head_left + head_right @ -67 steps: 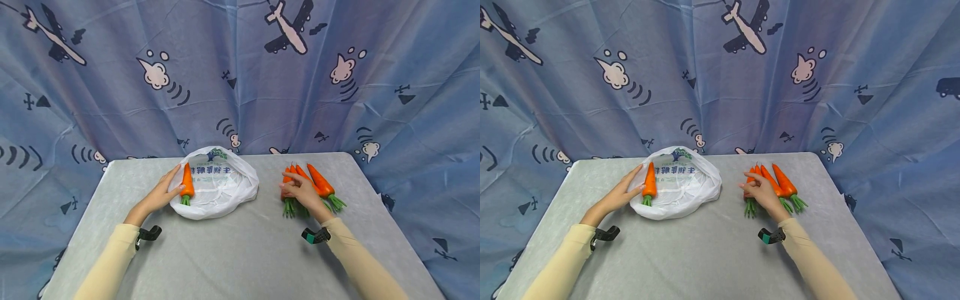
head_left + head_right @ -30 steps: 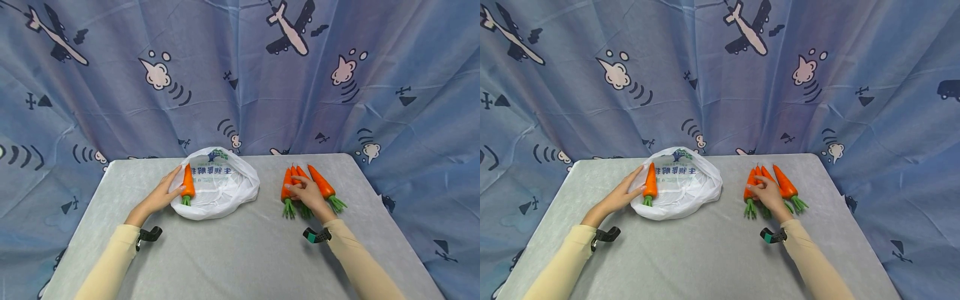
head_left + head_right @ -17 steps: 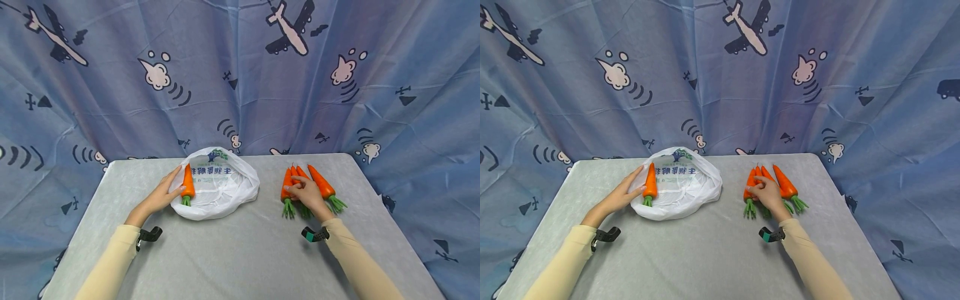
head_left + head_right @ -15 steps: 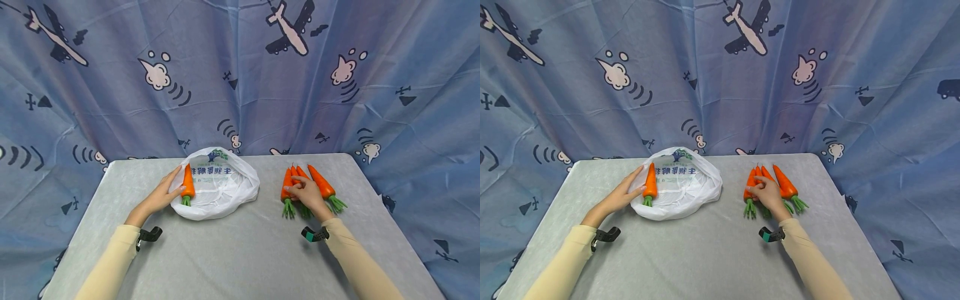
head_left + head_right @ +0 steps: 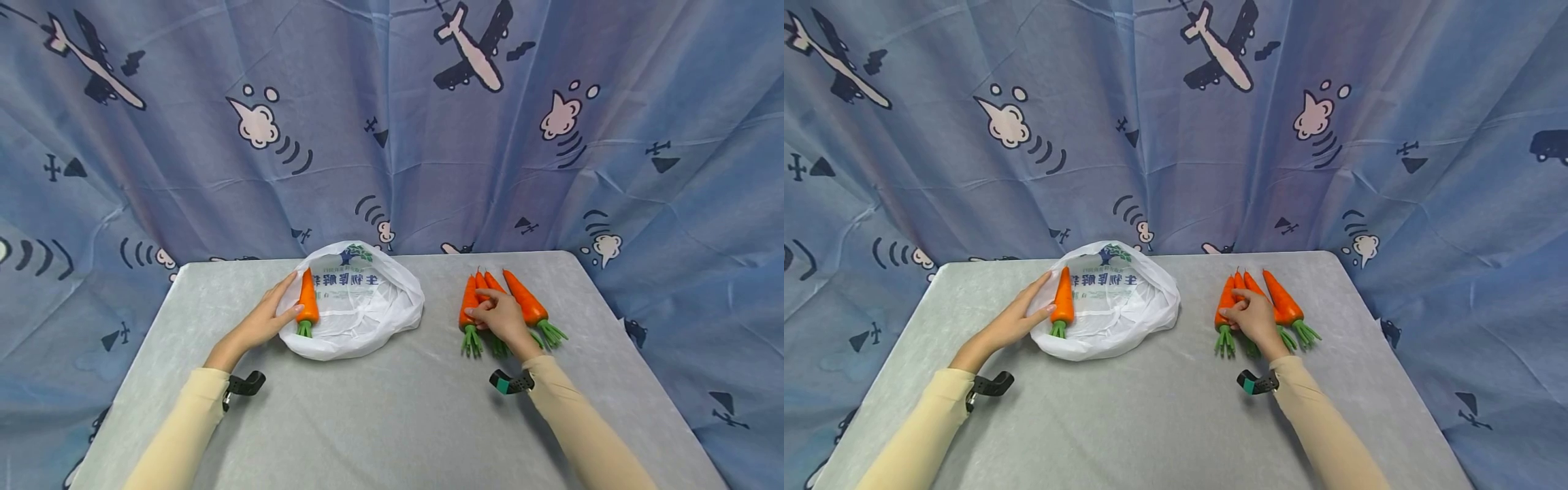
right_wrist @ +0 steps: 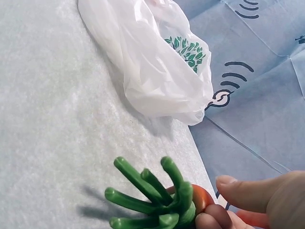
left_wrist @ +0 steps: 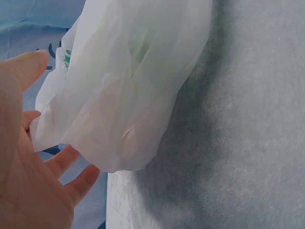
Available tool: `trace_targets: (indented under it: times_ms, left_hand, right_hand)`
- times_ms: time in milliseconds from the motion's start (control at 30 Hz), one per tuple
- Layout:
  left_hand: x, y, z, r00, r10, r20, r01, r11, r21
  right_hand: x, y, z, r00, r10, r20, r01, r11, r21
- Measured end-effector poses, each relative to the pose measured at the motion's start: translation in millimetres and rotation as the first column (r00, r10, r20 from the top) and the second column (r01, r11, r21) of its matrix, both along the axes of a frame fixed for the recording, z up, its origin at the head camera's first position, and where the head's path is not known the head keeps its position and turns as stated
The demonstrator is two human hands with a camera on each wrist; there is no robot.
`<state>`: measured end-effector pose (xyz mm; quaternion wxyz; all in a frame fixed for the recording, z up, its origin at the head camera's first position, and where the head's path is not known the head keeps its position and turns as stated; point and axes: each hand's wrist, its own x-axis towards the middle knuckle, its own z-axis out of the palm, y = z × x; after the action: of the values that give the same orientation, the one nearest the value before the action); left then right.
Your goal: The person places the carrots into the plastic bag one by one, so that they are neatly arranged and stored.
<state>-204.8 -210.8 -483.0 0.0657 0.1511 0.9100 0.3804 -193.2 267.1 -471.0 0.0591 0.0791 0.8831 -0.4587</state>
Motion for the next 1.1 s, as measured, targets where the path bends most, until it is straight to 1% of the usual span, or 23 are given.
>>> trace_targets:
  times_ms: [233,600,767,933,1100]
  left_hand:
    - [0.8,0.2,1.2,1.000,-0.003,0.004,0.003,1.000,0.002]
    - [1.4,1.3,2.2,1.000,-0.011,-0.002,0.011,1.000,0.003]
    - [1.4,0.9,2.0,1.000,-0.013,-0.003,0.013,1.000,0.007]
    - [1.4,0.4,1.4,1.000,-0.013,-0.003,0.013,1.000,0.004]
    - [1.5,0.3,1.3,1.000,-0.010,-0.003,0.010,1.000,0.003]
  right_hand:
    - [-2.1,1.7,-2.3,1.000,0.005,-0.008,-0.004,1.000,0.014]
    - [-1.4,1.0,-3.5,0.999,0.026,-0.022,-0.024,0.997,0.076]
    - [-1.1,-1.2,-4.0,0.999,0.041,-0.024,-0.038,0.991,0.128]
    - [-1.8,-2.6,-3.0,0.998,0.053,-0.017,-0.049,0.987,0.153]
    - [-3.5,-3.0,-2.5,0.996,0.089,-0.023,-0.082,0.977,0.197]
